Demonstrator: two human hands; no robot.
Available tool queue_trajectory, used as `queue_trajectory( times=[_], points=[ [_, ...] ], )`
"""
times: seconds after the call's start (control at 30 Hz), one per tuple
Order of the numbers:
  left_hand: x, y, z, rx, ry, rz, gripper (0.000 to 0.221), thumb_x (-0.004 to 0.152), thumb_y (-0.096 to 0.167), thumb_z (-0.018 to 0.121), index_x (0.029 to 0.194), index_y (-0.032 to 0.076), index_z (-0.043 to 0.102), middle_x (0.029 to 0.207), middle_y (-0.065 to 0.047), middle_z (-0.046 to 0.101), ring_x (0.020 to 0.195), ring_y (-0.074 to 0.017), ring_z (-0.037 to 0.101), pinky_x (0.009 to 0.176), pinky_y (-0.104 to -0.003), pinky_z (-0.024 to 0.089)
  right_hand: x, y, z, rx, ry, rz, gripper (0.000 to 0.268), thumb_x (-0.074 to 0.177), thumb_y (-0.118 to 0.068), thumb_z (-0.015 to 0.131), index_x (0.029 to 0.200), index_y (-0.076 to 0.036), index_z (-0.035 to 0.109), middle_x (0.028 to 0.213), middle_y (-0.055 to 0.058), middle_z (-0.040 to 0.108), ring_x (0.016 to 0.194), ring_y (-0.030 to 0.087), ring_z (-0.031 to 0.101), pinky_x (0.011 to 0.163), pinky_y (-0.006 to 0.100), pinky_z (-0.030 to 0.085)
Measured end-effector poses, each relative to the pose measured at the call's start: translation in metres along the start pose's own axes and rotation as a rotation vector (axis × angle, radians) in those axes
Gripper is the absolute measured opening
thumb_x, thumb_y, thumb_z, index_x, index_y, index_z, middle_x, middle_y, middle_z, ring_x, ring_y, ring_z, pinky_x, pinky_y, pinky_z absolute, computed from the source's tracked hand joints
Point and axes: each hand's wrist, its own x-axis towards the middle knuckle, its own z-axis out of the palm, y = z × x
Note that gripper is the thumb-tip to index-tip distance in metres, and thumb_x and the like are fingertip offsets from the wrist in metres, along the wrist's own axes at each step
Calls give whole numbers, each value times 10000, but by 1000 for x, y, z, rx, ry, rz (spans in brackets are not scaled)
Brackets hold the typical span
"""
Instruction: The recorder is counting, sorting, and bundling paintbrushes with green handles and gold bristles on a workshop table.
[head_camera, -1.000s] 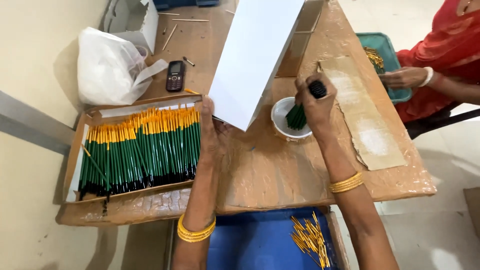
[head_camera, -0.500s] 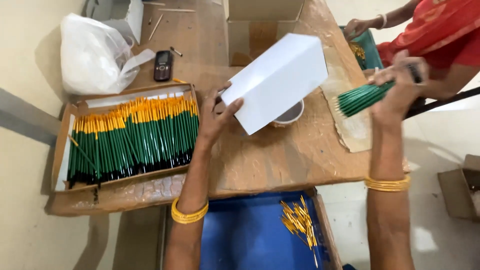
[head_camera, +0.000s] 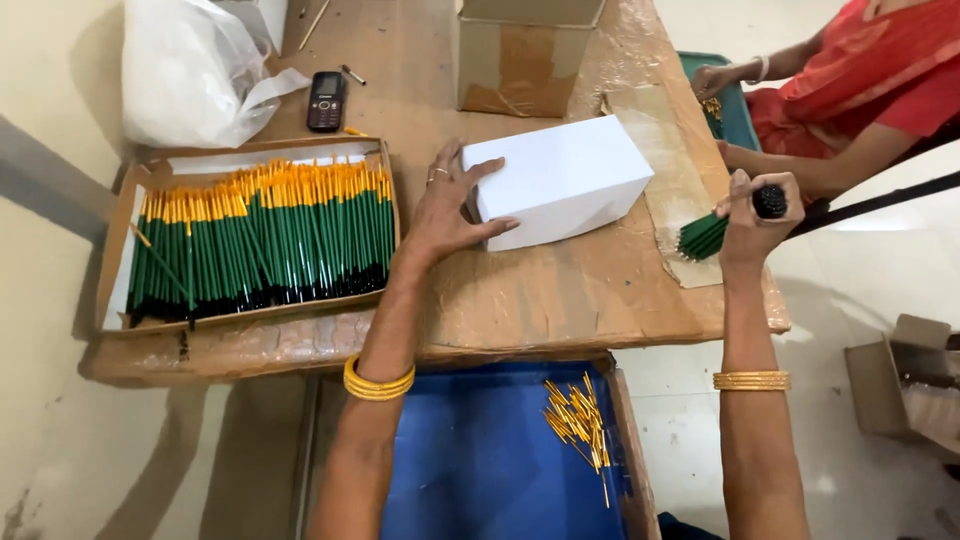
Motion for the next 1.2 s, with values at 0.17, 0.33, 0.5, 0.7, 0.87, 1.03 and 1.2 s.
queue_trajectory(
  times=[0.17,0.33,0.5,0.7,0.87,1.03,1.2],
  points=[
    [-19,51,42,125,159,231,761,704,555,897,1298,140,665,1563,-265,333,1479,-444,292,1214,-582,261,0,-15,12,48,24,-4,276,1092,-45,736,966,-40,491,757,30,543,596,116,553,599,280,499],
    [-30,139,116,-145,169,550,376,909,214,749,1262,109,675,1426,-113,602,1437,-321,500,1263,-521,335,-11,-26,13,-70,6,-27,288,1103,-61,721,932,-32,491,762,42,562,630,114,573,611,254,467],
    [-24,169,196,-14,-128,412,364,774,137,679,1116,11,693,1239,-168,667,1220,-344,611,1013,-463,501,-25,-41,8,-53,-11,-45,269,1114,-51,685,924,-33,495,779,47,562,677,110,568,657,250,487],
    [-40,166,205,43,-174,333,214,803,109,632,985,32,716,1072,-129,706,1056,-327,672,928,-442,534,-42,-59,-6,-29,-50,-10,251,1102,-62,682,922,-30,510,786,38,560,657,106,561,634,253,476],
    [-30,161,210,-11,45,451,316,703,106,610,987,32,726,1045,-164,696,994,-352,655,871,-467,514,-35,-51,-41,-6,29,50,293,1078,-89,720,870,-47,518,724,23,545,618,101,536,632,281,509],
    [-32,166,196,20,-183,366,182,832,96,604,970,37,708,1077,-141,700,1058,-330,669,960,-442,534,-1,-30,-32,90,173,23,306,1046,-77,747,852,-68,511,708,17,554,576,102,553,559,280,495],
    [-37,170,194,-37,-169,360,172,854,109,618,973,13,698,1071,-158,696,1035,-349,665,894,-457,532,-23,-33,-29,-51,119,60,279,1045,-59,732,870,-72,515,710,22,573,578,100,561,569,269,494]
  ],
)
